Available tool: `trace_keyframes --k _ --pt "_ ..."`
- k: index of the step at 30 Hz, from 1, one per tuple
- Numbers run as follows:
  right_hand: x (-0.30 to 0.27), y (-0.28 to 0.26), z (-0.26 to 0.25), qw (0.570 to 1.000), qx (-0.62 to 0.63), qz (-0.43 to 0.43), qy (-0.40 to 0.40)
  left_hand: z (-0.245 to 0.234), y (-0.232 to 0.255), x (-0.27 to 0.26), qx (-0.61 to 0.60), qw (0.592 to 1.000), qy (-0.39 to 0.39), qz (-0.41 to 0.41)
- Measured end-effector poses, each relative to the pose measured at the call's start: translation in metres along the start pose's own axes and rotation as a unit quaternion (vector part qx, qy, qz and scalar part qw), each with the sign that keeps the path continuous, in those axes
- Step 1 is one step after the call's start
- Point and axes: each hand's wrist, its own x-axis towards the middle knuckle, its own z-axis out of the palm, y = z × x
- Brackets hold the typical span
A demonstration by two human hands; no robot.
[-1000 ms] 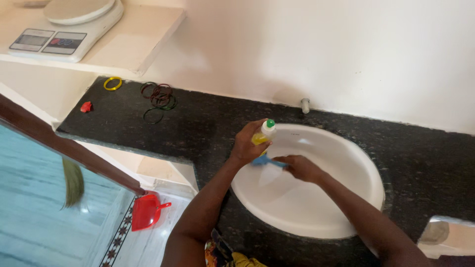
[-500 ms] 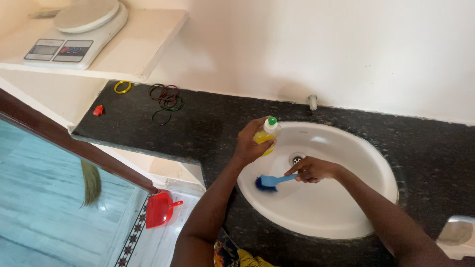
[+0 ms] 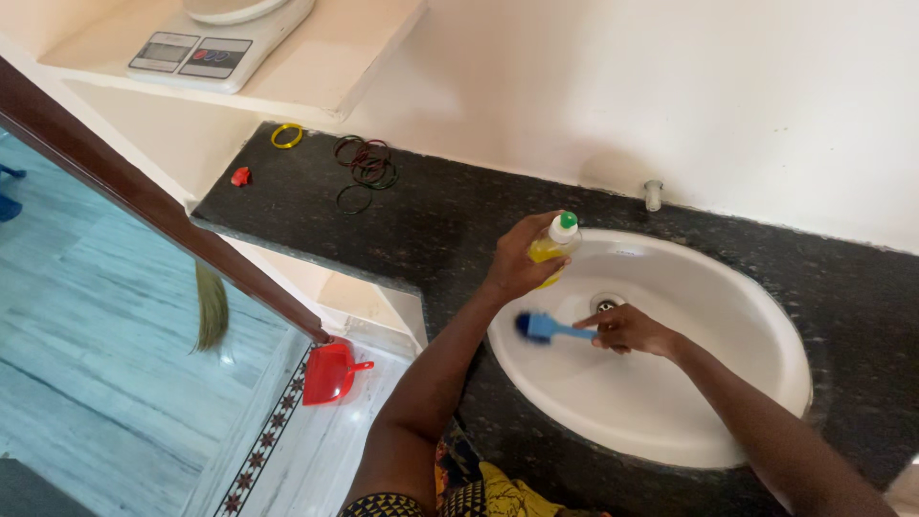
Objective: The person scrubs a white sink basin using a blue brush while holding a yellow bottle of liquid soap. The person repeatedly applies soap to the brush and scrubs the interior surface of the sink.
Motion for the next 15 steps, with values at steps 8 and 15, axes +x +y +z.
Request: trace_keyframes --k 8,15 --pt "0.019 0.023 0.030 0.978 0.174 -0.097 -0.061 -0.009 0.008 0.001 0.057 0.996 0.051 0.051" --pt "0.029 0.020 0.044 0.965 0.158 -0.161 0.133 -0.018 0.010 0.007 0.082 0.990 0.109 0.023"
